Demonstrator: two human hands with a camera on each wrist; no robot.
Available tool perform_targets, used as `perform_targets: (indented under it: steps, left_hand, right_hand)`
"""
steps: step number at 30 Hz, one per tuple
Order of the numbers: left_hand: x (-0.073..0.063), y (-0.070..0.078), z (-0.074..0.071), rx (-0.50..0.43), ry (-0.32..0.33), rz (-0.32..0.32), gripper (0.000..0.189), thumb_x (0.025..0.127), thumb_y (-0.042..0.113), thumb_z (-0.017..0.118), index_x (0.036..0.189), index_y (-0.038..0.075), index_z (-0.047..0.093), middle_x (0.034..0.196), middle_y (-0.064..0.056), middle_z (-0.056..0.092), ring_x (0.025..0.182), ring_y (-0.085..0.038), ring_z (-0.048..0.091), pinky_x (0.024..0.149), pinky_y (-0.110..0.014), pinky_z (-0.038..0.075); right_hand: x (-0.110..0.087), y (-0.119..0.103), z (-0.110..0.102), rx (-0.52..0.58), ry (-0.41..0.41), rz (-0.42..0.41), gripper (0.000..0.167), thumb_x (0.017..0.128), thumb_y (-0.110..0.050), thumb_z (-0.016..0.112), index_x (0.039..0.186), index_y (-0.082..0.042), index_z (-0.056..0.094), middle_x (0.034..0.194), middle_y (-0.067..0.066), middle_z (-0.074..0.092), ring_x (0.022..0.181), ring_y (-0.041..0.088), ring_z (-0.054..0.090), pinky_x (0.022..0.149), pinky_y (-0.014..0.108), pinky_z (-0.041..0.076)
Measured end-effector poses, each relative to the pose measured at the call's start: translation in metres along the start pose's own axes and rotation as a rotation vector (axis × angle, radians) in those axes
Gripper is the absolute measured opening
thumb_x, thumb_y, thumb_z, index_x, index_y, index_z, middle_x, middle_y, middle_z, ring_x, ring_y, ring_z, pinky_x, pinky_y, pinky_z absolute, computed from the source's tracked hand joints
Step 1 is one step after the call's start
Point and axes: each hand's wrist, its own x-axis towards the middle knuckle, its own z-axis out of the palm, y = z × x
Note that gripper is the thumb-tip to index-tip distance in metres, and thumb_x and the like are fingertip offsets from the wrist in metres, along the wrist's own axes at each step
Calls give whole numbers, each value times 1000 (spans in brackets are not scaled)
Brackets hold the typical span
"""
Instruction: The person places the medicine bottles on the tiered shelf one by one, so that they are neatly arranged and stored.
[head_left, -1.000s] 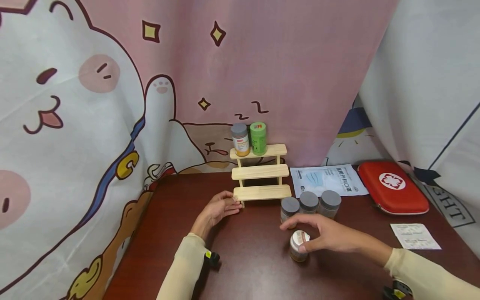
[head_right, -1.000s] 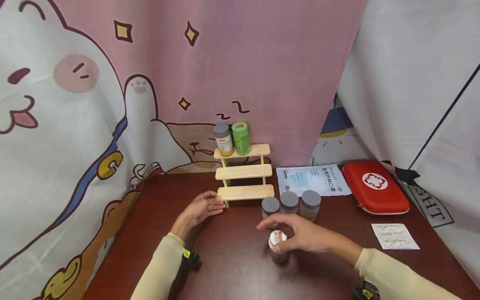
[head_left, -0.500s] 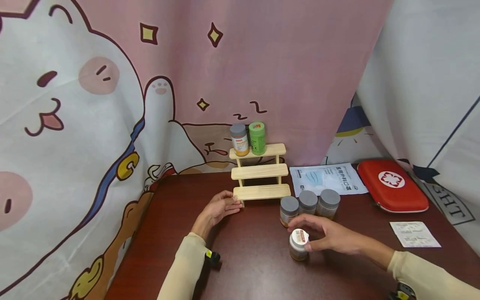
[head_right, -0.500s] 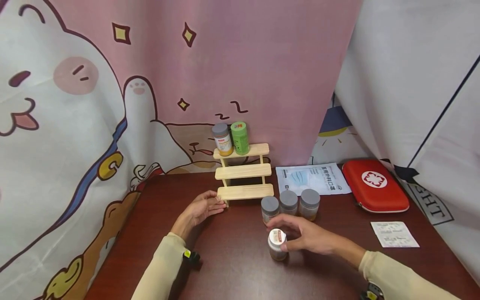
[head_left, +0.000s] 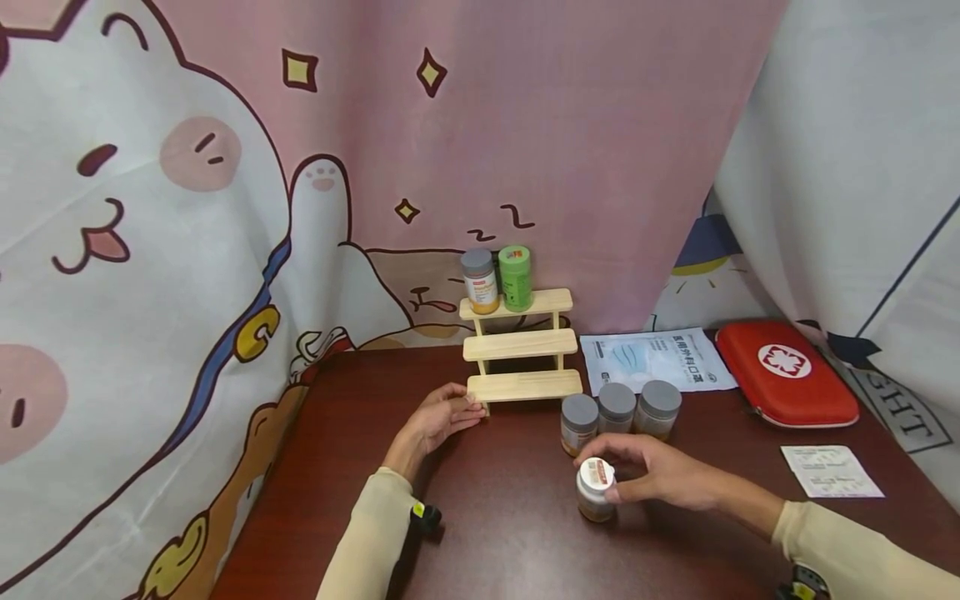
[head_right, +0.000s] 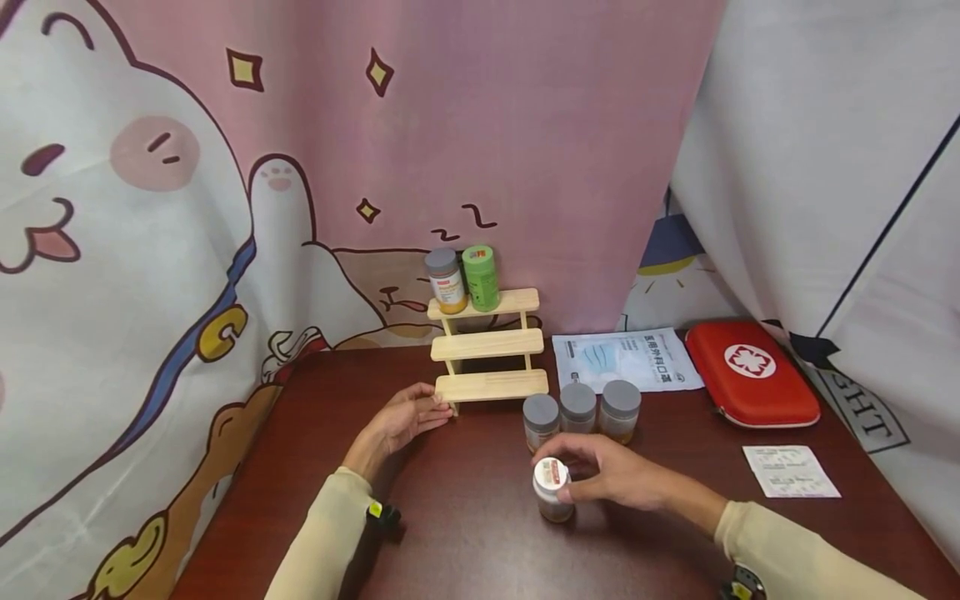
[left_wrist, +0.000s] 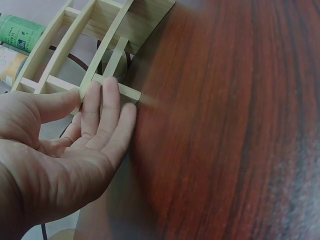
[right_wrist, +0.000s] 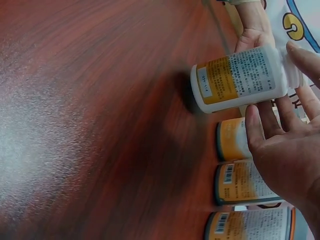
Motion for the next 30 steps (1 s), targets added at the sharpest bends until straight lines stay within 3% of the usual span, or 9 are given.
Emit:
perform_targets:
  steps: [8,15,23,30]
  left_hand:
    - [-1,0,-2,4,3,9,16,106,4,56,122,4,52,102,-10,76,98,-20,77,106,-47,60]
    - [0,-1,-4,-6,10,-5,16,106,5,58,121,5,52,107,-13,76,104,-24,77,113,-52,55]
    - [-1,0,-1,-6,2,5,17,107,6,58,122,5,51,103,-9,77,101,-20,77,114,-51,54]
    - [0,0,-1,-15,-7,7,15,107,6,57,121,6,52,100,-7,77,97,-17,76,114,-52,54]
  right_hand:
    - [10,-20,-1,-34,-6,61,43,98,-5,72,140,-10,60,135,11,67,124,16,65,110,25,53]
    - [25,-44,-7,-61,1,99,46,98,-7,73,141,-7,58,135,13,66,121,15,66,105,28,56]
    - [45,-78,-22,-185,44,166,44,98,-16,76,139,-20,62,134,7,65,120,23,64,101,34,57]
    - [60,-98,-40,-234,93,133,42,98,-16,76,137,-17,62,134,5,64,119,21,64,102,36,57]
